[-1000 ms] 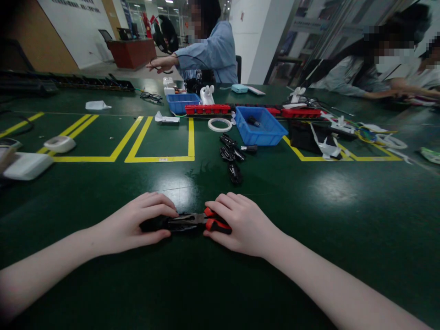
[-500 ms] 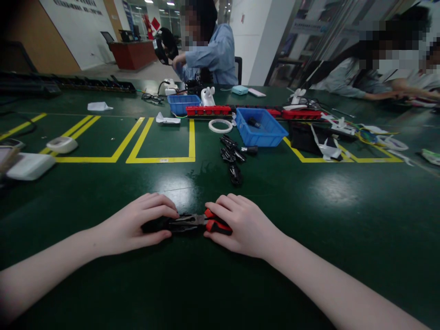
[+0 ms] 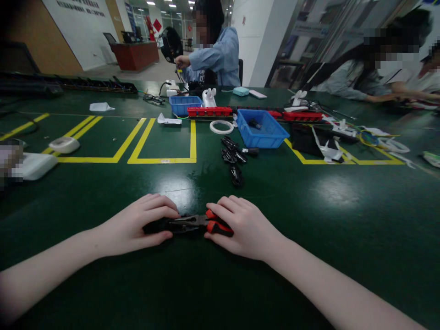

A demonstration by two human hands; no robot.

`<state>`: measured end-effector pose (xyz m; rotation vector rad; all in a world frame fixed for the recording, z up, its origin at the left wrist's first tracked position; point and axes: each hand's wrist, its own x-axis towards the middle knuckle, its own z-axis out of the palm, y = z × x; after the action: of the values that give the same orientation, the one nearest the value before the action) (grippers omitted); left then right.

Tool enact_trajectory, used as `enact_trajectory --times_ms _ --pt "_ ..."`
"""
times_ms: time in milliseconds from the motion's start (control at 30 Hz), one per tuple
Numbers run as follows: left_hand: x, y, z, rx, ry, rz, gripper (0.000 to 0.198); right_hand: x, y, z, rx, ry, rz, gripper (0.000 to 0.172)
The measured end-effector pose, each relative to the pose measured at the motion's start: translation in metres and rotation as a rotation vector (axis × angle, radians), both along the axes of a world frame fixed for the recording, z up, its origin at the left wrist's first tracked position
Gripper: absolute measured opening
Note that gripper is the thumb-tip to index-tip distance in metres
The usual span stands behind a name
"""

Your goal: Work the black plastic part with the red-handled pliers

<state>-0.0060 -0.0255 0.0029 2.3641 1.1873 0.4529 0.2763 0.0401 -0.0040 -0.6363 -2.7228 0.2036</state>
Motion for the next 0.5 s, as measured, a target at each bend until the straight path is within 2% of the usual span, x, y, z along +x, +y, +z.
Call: enact_trajectory --times_ms 500 --pt "-0.0001 0.0003 -0.0001 0.018 -0.009 -0.007 0.023 -0.0001 0.0014 0.0025 -0.017 -0.015 -0.009 0.045"
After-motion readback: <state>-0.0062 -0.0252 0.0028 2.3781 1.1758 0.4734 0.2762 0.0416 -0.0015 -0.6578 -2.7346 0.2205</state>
